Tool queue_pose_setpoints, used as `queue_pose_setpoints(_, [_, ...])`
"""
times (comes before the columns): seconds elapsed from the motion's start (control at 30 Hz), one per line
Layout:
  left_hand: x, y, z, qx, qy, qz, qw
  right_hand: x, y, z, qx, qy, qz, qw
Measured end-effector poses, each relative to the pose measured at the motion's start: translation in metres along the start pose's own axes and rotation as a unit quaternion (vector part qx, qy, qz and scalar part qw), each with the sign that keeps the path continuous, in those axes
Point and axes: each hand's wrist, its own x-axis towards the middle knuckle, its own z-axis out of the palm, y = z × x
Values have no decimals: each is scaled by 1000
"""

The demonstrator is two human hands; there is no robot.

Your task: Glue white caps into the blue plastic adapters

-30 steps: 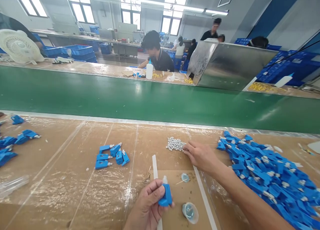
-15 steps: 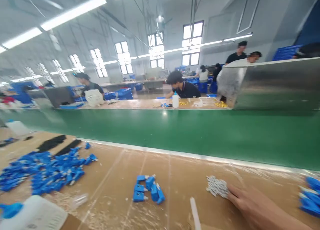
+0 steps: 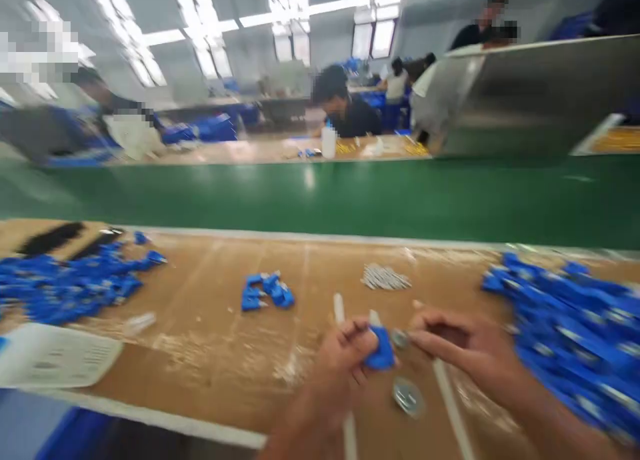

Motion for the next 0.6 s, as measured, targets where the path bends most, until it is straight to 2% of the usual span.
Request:
queue_pose_setpoints(0.1, [9, 0, 9, 23, -46, -26, 998, -16, -17, 21, 175, 24, 84, 981])
queue_pose_setpoints(0.2, [11, -1, 12, 33, -78, -25, 996, -26, -18, 32, 249, 68, 105, 960])
queue_pose_setpoints(0.33, [6, -6, 12, 48, -81, -21, 995, -31, -20, 32, 246, 80, 93, 962])
queue_pose_setpoints(0.6, [5, -6, 12, 61, -61, -19, 996, -32, -23, 34, 162, 85, 73, 980])
